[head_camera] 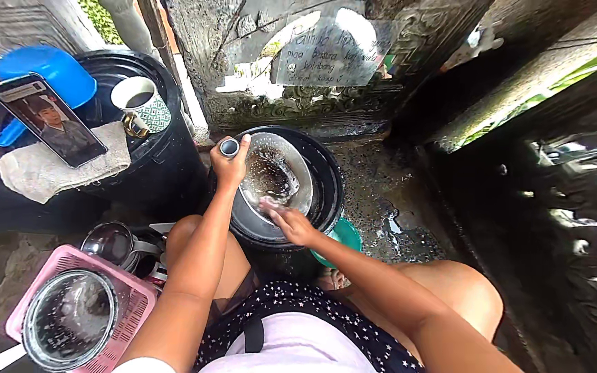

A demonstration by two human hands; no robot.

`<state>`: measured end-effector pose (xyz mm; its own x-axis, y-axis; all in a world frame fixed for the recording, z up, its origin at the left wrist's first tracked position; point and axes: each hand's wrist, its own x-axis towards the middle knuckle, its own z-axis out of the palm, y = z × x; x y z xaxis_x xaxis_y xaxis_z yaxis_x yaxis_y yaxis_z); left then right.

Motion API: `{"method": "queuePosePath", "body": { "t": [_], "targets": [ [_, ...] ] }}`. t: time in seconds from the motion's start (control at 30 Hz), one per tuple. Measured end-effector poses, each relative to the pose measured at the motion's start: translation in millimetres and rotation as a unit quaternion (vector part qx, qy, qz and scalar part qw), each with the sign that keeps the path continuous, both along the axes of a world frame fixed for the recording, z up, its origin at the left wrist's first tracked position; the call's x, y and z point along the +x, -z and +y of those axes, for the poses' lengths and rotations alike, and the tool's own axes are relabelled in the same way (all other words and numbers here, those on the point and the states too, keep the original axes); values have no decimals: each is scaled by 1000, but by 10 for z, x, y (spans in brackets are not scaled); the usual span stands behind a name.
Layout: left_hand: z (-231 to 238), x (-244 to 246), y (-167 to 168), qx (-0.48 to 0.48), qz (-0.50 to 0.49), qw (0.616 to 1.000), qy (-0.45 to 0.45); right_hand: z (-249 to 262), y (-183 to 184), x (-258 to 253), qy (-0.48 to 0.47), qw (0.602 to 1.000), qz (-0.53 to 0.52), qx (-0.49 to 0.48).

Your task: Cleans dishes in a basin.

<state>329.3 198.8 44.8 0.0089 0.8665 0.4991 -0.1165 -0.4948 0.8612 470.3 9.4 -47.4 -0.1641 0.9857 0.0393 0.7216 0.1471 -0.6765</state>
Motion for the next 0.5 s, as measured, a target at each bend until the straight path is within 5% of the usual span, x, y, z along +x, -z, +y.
{"method": "queuePosePath", "body": {
  "t": [0.1, 0.17, 0.27, 0.33, 0.4, 0.5],
  "targets": [
    [-36, -45, -51, 20, 5, 998, 61, 181, 182, 529, 23, 981, -189, -43],
    [-191, 73, -25, 17, 1, 994, 112, 455, 179, 542, 83, 978, -189, -3],
    [-342, 258, 82, -17, -31, 990, 135, 633, 111, 6, 108, 984, 31, 141],
    [-228, 207, 95, -5, -15, 996, 92, 422, 19, -243, 24, 984, 156, 80],
    [-88, 58, 76, 15, 13, 999, 46, 194, 65, -77, -63, 993, 98, 4],
    [-59, 39, 53, 25, 3, 999, 38, 278, 174, 450, 16, 993, -88, -82]
  ]
}}
